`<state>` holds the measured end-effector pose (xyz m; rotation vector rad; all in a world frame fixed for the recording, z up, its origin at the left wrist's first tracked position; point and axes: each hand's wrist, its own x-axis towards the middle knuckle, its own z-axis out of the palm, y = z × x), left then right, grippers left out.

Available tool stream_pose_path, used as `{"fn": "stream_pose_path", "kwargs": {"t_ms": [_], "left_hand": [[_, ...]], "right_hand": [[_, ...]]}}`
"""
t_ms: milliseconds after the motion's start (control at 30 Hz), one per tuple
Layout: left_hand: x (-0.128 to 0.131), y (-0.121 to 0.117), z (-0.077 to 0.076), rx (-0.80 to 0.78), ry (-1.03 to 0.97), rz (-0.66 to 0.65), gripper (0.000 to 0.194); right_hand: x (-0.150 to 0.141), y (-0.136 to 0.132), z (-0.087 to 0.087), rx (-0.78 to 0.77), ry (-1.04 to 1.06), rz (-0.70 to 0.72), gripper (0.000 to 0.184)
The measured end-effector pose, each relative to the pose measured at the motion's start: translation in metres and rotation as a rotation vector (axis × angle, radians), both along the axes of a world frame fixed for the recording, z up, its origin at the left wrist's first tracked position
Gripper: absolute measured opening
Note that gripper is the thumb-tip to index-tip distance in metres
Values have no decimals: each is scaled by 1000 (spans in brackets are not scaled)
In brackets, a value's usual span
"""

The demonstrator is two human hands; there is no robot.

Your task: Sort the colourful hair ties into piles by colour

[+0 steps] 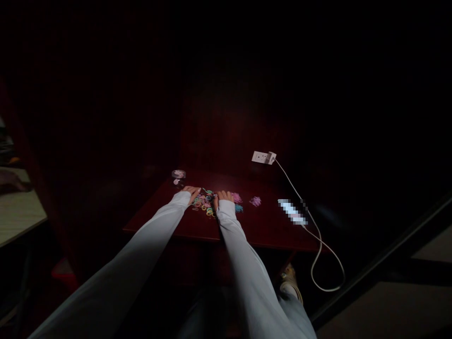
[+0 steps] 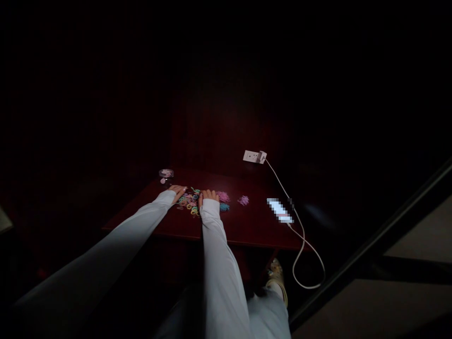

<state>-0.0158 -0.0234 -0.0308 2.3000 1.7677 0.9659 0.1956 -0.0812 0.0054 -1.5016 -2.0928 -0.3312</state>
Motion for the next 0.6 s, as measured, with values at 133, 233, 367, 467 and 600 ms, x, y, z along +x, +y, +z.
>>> {"fn": "stream_pose_path", "kwargs": {"t_ms": [133, 233, 367, 467, 600], "left_hand": [[2, -3, 3, -15, 6, 33, 47], [3, -3, 3, -21, 14, 34, 47], [4, -7, 4, -19, 33, 2, 47], [4, -11, 6, -25, 45, -19, 46], [3, -14, 9, -43, 84, -54, 48]], "right_hand": [[0, 6, -2, 5, -6, 39, 37], [3, 12, -2, -13, -11, 43, 48], [6, 14, -1, -89, -38, 49, 57], [6, 14, -1, -101, -48, 57, 55], [4, 12, -1, -116, -55, 44, 51]]}}
